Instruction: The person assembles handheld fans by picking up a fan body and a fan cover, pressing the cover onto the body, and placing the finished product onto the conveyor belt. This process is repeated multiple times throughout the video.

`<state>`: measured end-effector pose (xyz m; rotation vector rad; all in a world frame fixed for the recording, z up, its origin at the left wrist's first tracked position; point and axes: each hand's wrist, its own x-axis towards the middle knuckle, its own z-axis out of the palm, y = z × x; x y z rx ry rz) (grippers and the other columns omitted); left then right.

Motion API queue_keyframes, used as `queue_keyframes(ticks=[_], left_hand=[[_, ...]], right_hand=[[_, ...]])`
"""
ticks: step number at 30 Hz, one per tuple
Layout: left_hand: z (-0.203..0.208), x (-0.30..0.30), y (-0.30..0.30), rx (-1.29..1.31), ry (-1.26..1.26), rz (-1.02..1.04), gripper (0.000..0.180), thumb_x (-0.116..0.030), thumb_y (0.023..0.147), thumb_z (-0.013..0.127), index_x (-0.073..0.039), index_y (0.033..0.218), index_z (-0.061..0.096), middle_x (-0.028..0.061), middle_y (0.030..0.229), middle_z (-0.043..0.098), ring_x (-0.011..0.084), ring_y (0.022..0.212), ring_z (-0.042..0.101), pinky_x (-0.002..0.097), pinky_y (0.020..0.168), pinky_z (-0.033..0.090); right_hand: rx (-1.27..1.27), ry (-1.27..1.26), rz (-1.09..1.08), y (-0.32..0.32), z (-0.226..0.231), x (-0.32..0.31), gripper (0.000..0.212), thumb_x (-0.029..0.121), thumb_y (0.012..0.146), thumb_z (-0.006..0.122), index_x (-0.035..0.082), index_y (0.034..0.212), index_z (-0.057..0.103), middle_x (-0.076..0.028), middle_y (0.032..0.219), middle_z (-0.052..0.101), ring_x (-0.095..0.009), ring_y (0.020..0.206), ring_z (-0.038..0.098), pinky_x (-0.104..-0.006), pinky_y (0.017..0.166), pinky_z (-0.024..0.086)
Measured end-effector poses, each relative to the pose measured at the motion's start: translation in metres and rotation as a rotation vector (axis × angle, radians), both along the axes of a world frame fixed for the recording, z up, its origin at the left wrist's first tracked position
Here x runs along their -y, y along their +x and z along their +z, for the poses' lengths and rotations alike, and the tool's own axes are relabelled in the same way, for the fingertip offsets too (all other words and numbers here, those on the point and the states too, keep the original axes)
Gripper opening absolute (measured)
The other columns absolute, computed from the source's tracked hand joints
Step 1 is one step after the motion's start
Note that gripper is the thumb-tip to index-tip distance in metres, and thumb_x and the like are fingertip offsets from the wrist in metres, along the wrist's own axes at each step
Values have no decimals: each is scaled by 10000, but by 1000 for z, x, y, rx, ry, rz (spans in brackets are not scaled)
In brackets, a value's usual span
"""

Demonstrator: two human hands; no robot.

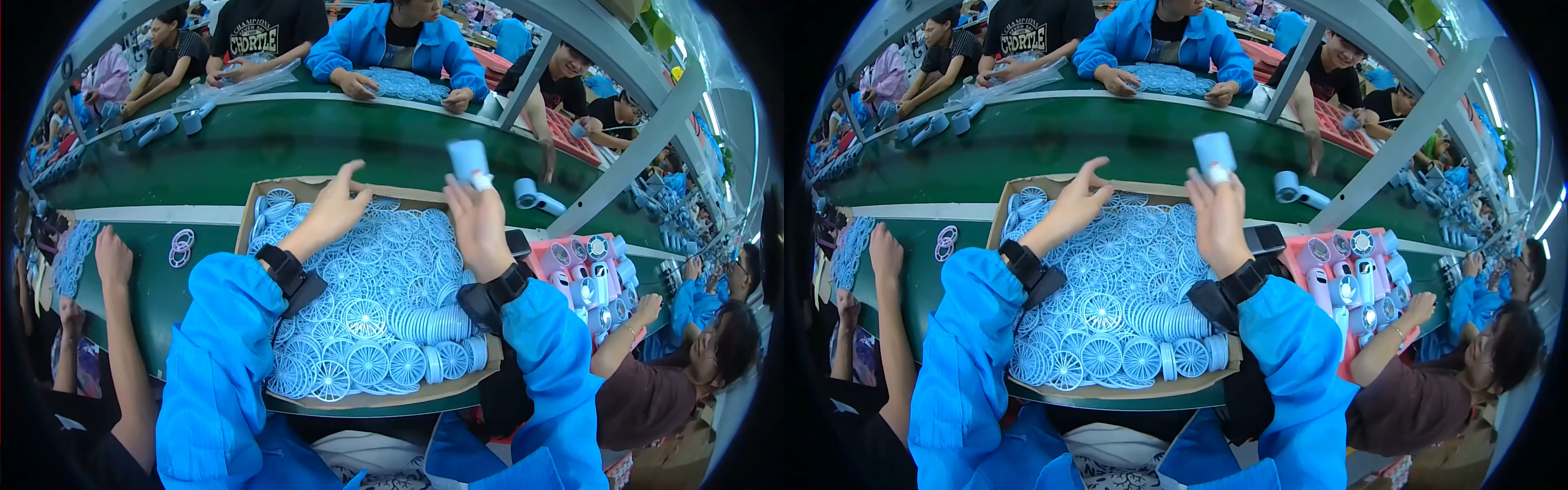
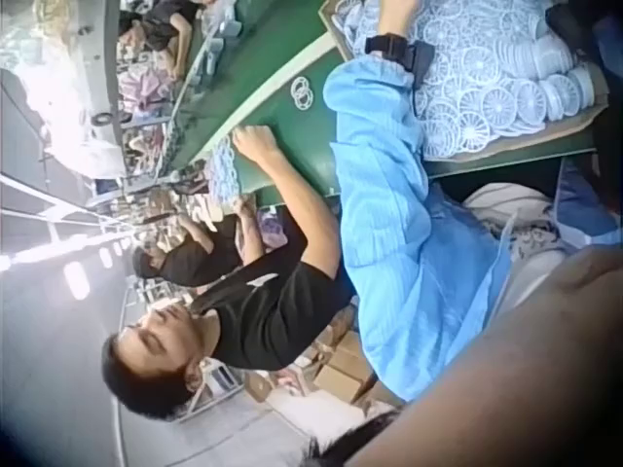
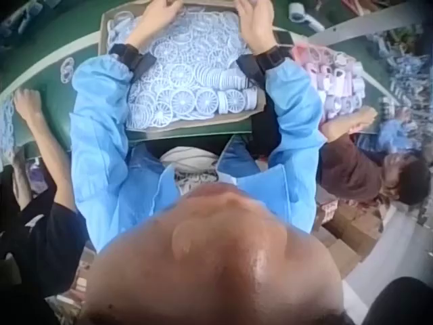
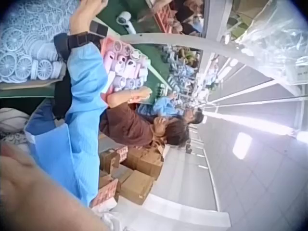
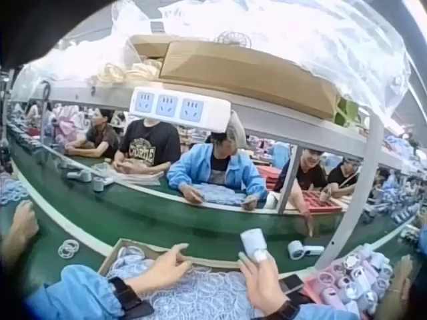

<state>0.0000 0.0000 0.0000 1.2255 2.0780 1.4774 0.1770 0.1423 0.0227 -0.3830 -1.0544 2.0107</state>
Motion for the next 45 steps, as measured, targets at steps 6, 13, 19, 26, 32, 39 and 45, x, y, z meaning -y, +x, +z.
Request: queue_keyframes(ticks=[6,13,19,26,32,39,45], left_hand=[[-9,15,12,-358,-248,-438,315,-230,811,592,-87,1090,612,171,1013,603,314,983,560,413,881,424],[-18,16,12,-572,-264,-500,342,-266,808,578,-114,1112,611,154,976,616,320,944,559,409,868,428],[-23,15,5,-584,-286,-527,359,-289,812,557,-121,1126,610,148,1008,626,329,983,564,411,889,424],[-23,7,11,-567,-317,-525,385,-319,795,560,-140,1133,611,131,1036,632,330,1003,563,415,896,429],[-26,13,10,-564,-312,-500,389,-334,792,558,-157,1134,614,120,1032,637,326,1025,552,422,894,433],[-7,10,14,-639,-155,-535,408,-345,833,555,-99,1157,582,139,1086,612,324,1027,551,430,898,426],[19,25,47,532,174,-310,465,-347,864,537,-35,1207,503,131,1097,595,246,1004,577,399,856,462]], right_hand=[[622,909,638,1,-9,49,284,185,895,562,111,1170,550,-69,1041,617,-221,984,598,-336,860,465],[781,1220,749,9,-10,48,220,164,867,590,76,1068,609,-71,975,638,-191,917,609,-322,812,473],[763,1172,331,-1,17,27,176,109,861,546,34,990,638,-85,876,646,-183,813,618,-315,742,489],[1012,1699,-1,20,-5,-142,391,-11,710,546,67,1087,614,-153,1045,633,-291,981,601,-373,811,483],[1538,1634,249,11,-35,-138,425,148,686,644,92,1100,563,-172,1123,599,-356,1073,542,-431,865,457],[1413,1221,-315,23,25,-123,460,308,791,617,22,1136,512,-208,1053,608,-348,991,577,-392,811,468],[610,616,708,13,49,-6,535,392,894,536,79,1314,424,-108,1230,514,-221,1053,547,-358,835,462]])
